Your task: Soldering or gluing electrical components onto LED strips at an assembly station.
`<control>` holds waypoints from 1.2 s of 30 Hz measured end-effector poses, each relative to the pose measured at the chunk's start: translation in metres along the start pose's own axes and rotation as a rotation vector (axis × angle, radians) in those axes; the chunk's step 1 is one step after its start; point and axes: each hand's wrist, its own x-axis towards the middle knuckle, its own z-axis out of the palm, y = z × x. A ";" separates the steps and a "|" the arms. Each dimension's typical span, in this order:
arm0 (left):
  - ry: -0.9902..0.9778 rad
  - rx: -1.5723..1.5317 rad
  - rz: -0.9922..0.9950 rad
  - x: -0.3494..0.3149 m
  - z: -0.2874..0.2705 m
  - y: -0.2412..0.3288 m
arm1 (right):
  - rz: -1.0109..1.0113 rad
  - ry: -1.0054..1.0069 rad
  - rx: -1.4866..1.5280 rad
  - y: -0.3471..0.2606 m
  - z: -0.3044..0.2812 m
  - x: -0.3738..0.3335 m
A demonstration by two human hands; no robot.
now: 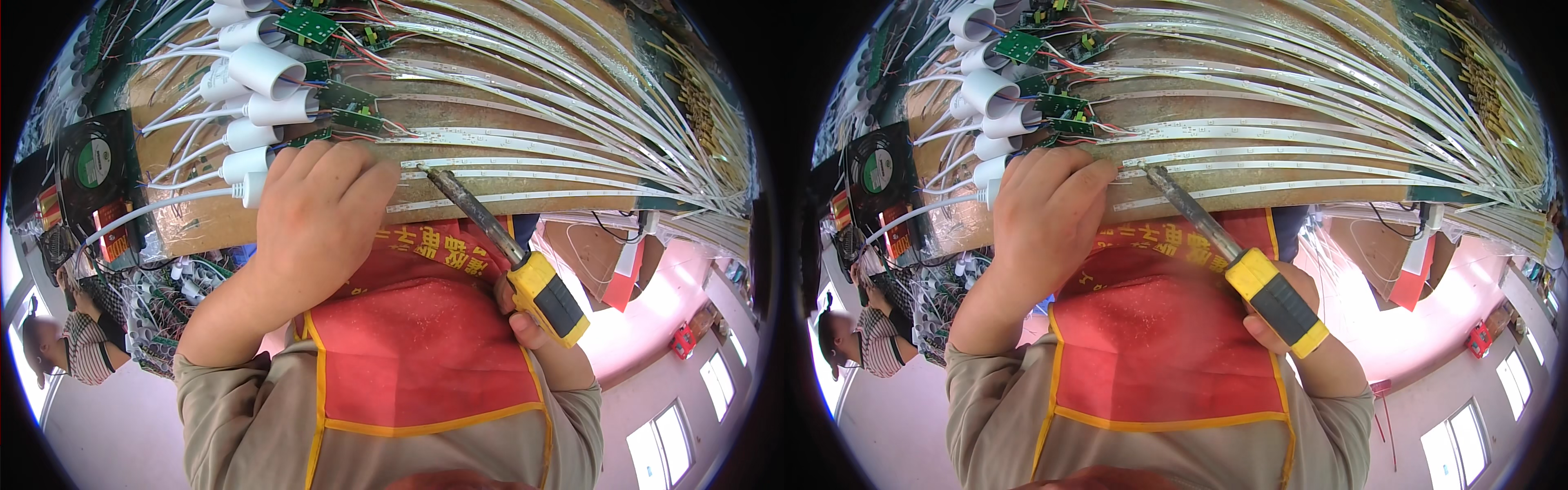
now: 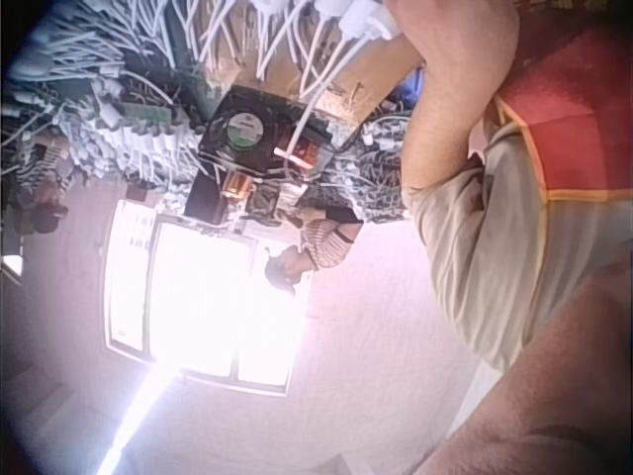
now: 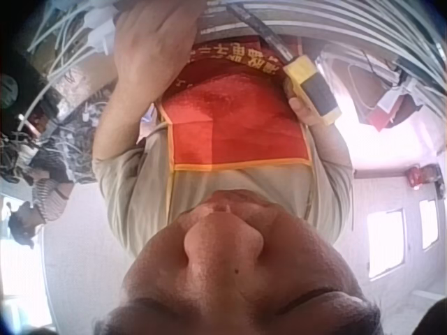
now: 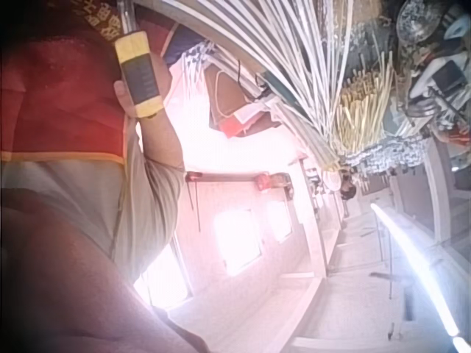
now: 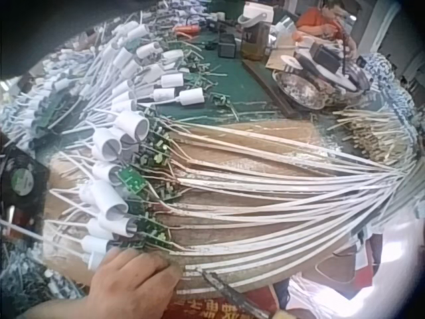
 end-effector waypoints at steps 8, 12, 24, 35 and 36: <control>-0.010 -0.006 -0.019 0.001 -0.001 0.001 | -0.007 -0.001 -0.093 -0.004 0.000 0.001; 0.051 -0.007 -0.013 -0.001 0.008 0.000 | -0.025 0.007 -0.092 -0.005 0.001 0.003; 0.026 -0.024 -0.104 0.006 0.005 0.006 | -0.024 -0.017 -0.122 0.000 -0.001 -0.004; 0.010 -0.013 -0.109 0.007 0.003 0.007 | -0.009 -0.043 -0.034 0.001 0.000 0.002; 0.008 -0.008 -0.118 0.007 0.002 0.008 | 0.004 -0.056 -0.020 0.002 -0.002 0.004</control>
